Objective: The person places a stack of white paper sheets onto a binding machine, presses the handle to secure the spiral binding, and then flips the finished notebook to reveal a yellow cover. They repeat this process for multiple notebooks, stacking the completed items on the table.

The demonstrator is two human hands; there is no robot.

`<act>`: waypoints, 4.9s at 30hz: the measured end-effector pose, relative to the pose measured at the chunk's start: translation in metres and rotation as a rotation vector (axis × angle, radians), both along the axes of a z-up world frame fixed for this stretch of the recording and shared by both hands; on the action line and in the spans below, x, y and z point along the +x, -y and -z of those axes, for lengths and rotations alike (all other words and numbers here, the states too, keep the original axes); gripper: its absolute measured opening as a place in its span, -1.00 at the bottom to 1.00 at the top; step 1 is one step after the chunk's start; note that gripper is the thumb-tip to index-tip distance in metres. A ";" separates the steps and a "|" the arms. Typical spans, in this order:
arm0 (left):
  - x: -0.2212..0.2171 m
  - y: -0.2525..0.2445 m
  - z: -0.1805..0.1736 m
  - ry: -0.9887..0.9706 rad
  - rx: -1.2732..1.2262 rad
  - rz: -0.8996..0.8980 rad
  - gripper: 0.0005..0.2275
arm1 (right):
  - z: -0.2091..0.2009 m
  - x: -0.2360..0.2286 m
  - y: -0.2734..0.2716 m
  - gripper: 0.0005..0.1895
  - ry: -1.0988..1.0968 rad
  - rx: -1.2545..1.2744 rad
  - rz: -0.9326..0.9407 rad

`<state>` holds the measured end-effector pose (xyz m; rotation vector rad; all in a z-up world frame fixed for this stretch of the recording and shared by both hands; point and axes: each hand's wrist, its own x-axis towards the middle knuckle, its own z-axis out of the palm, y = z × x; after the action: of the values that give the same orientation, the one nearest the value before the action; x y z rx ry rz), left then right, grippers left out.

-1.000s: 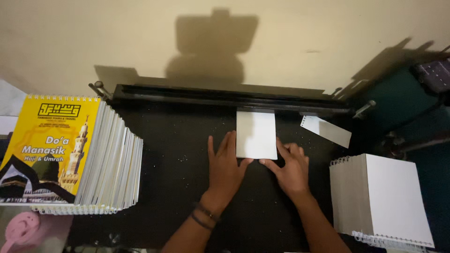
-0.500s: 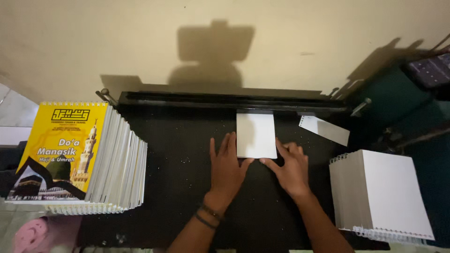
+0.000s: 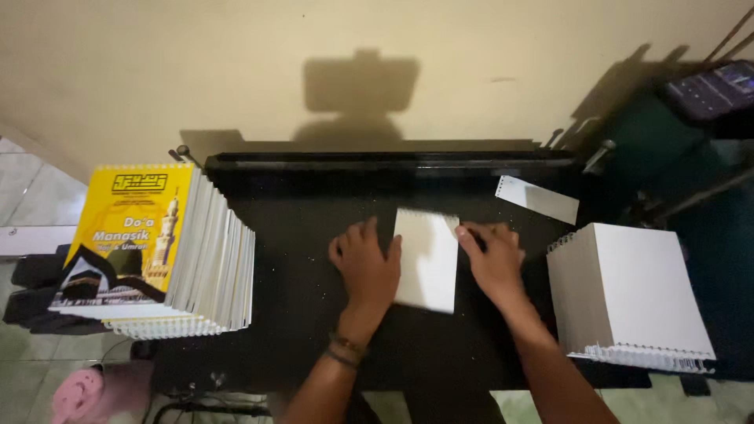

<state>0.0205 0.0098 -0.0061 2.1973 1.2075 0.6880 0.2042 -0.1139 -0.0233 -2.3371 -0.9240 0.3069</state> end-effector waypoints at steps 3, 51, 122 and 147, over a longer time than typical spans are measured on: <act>0.007 0.007 0.007 -0.004 -0.061 0.046 -0.53 | -0.029 -0.024 -0.008 -0.50 -0.146 0.063 0.017; -0.025 0.012 -0.017 0.035 -0.026 0.358 -0.28 | -0.011 -0.031 0.018 -0.19 0.043 -0.125 -0.238; -0.135 0.167 0.022 0.847 -0.976 -0.158 -0.64 | -0.030 -0.129 0.068 -0.06 -0.046 -0.033 -0.664; -0.147 0.152 -0.016 0.954 -1.065 -0.110 -0.48 | -0.028 -0.141 0.061 0.18 -0.101 0.017 -0.768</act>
<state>-0.1269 -0.1422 0.0099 0.7542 0.8332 0.7408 0.0633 -0.1752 0.0044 -1.8342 -1.7291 0.7046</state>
